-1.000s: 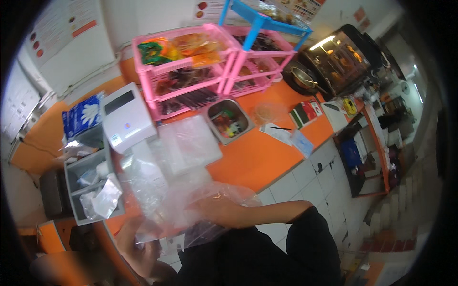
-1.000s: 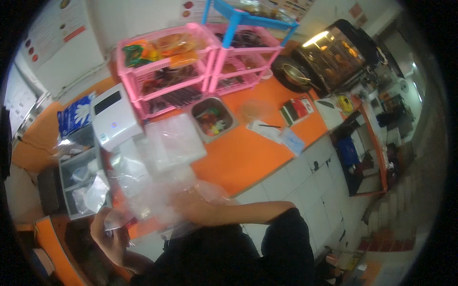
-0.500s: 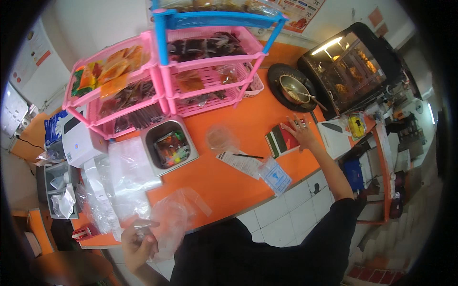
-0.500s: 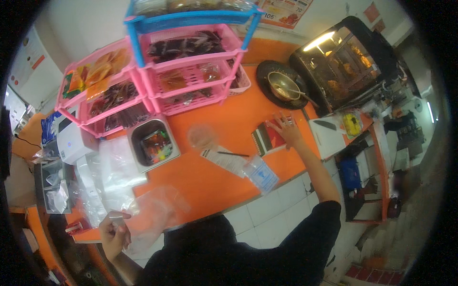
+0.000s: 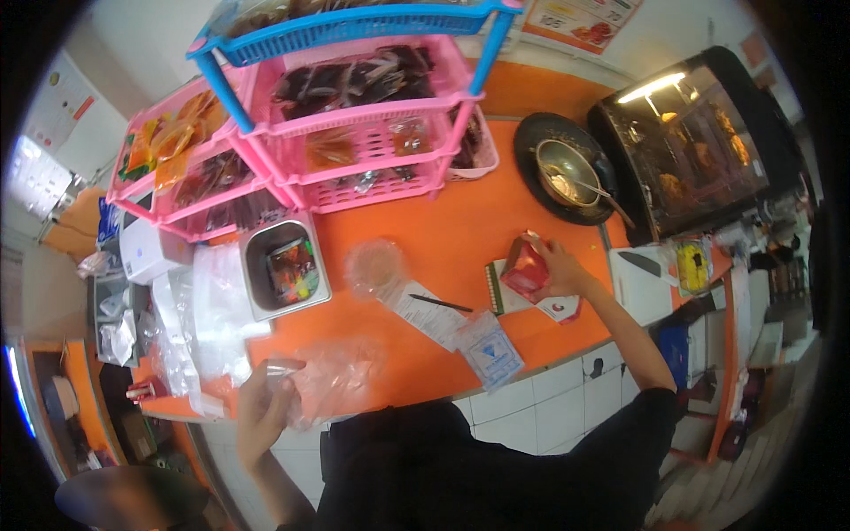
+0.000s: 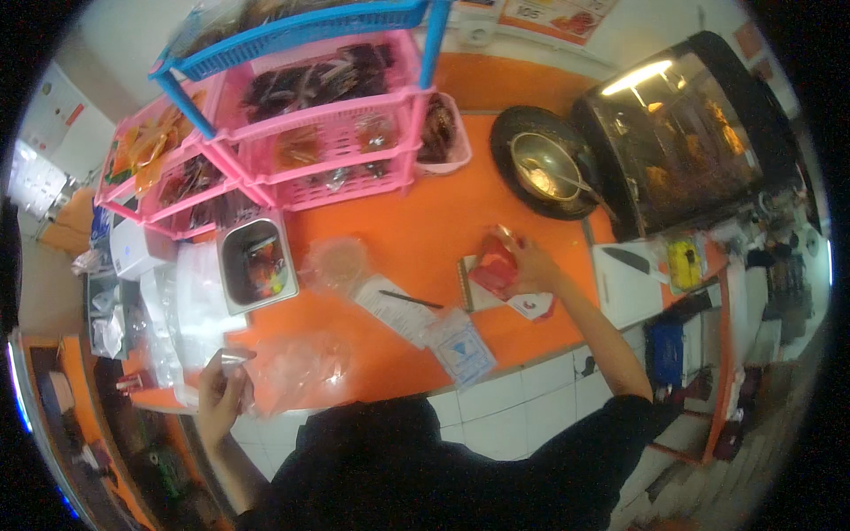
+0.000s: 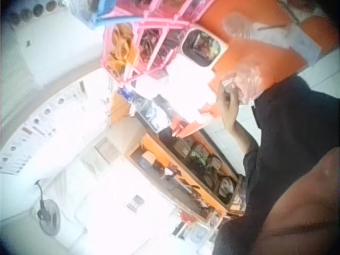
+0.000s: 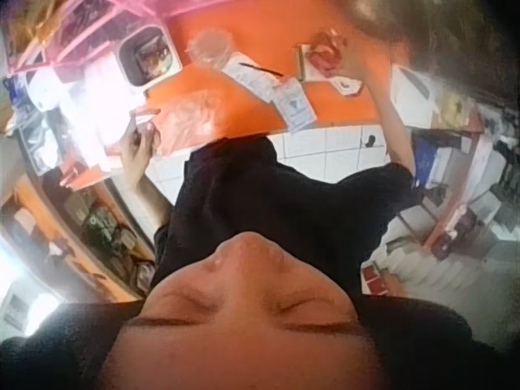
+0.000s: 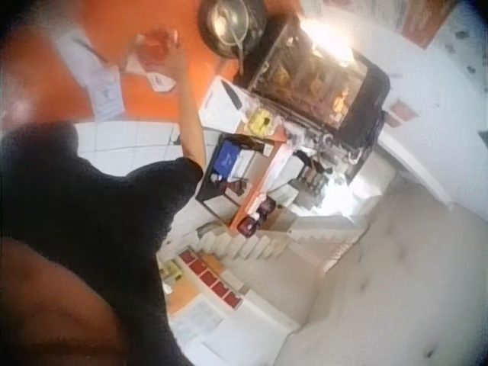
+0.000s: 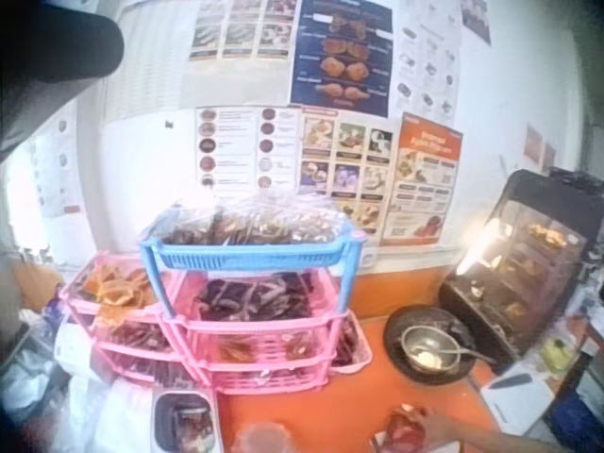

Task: The person scoops cooked noodles from a metal bowl into a plastic bag using a fork, then places the bag into a cardboard box. They seal the box and hand it to a customer at the counter.

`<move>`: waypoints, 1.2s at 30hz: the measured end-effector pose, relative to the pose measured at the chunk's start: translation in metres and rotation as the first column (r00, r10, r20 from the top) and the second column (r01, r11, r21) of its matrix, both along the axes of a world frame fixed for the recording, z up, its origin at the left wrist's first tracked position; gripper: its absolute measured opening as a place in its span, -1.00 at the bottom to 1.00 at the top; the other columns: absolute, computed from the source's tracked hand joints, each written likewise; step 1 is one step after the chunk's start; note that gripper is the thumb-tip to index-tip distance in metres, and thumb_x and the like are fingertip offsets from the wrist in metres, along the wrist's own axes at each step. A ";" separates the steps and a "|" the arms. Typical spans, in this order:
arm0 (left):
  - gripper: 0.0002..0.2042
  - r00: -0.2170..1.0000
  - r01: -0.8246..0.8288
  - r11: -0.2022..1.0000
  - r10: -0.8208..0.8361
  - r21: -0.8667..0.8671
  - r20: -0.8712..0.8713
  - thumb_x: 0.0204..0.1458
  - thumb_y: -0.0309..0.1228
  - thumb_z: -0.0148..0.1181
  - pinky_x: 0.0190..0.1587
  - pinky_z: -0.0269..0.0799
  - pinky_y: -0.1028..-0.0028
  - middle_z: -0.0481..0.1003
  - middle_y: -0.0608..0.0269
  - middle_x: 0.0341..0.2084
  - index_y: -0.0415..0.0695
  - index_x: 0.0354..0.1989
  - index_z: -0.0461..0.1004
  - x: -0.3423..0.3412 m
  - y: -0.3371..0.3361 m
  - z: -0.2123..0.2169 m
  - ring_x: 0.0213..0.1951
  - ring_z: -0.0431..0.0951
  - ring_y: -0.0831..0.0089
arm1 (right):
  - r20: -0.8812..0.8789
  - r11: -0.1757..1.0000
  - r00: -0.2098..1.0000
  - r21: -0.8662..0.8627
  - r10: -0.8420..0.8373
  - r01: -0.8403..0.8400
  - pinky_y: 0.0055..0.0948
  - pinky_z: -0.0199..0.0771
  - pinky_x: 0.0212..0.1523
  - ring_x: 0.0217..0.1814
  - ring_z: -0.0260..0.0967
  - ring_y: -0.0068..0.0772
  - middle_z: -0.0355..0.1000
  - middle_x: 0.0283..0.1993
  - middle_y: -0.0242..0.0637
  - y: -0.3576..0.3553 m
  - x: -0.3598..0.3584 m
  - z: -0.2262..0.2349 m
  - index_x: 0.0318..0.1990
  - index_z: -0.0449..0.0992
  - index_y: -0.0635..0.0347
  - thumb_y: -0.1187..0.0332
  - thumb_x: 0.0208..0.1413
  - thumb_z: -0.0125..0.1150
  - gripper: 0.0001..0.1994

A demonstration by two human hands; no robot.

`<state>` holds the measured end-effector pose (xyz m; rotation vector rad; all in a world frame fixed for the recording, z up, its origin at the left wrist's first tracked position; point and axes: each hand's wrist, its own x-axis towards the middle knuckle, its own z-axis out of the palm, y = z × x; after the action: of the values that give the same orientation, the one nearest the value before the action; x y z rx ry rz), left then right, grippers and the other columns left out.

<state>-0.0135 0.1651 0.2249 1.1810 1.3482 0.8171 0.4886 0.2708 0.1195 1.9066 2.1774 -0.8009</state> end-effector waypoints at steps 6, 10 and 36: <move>-0.70 0.997 0.027 0.999 -0.030 0.033 0.074 0.19 -0.45 -0.07 -0.54 0.06 0.67 0.20 0.50 -0.64 -0.22 0.09 0.27 0.000 0.008 0.002 -0.60 0.14 0.75 | -0.752 0.873 0.446 -0.394 -0.486 0.287 -0.27 0.40 0.04 0.05 0.35 -0.22 0.31 0.05 -0.10 -0.036 -0.009 0.005 0.26 0.07 0.12 0.34 -0.42 0.49 -0.03; -0.68 0.990 0.023 0.998 -0.031 0.058 0.140 0.21 -0.45 -0.08 -0.54 0.15 0.66 0.29 0.39 -0.68 -0.21 0.13 0.23 -0.005 0.003 0.004 -0.61 0.28 0.69 | -0.607 0.597 -0.021 -0.787 -0.795 0.156 -0.29 0.41 0.02 -0.02 0.39 -0.37 0.41 -0.10 -0.26 -0.090 -0.081 0.005 0.10 0.26 0.21 0.43 -0.23 0.35 -0.36; -0.51 0.669 -0.614 0.785 0.459 0.085 0.585 0.27 -0.17 -0.18 -0.72 -0.20 0.65 -0.05 0.55 -0.76 -0.50 0.01 0.30 -0.132 -0.009 -0.054 -0.77 -0.09 0.78 | -0.435 0.775 0.668 0.125 0.604 -0.620 0.11 0.03 0.20 0.23 0.01 0.22 -0.01 0.22 0.14 -0.047 -0.409 0.015 0.36 -0.14 -0.21 0.08 -0.34 0.41 0.05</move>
<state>-0.1456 0.1557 0.1712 0.6377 1.1233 1.6893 0.0792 0.2239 0.1340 0.8605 2.7869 -1.1929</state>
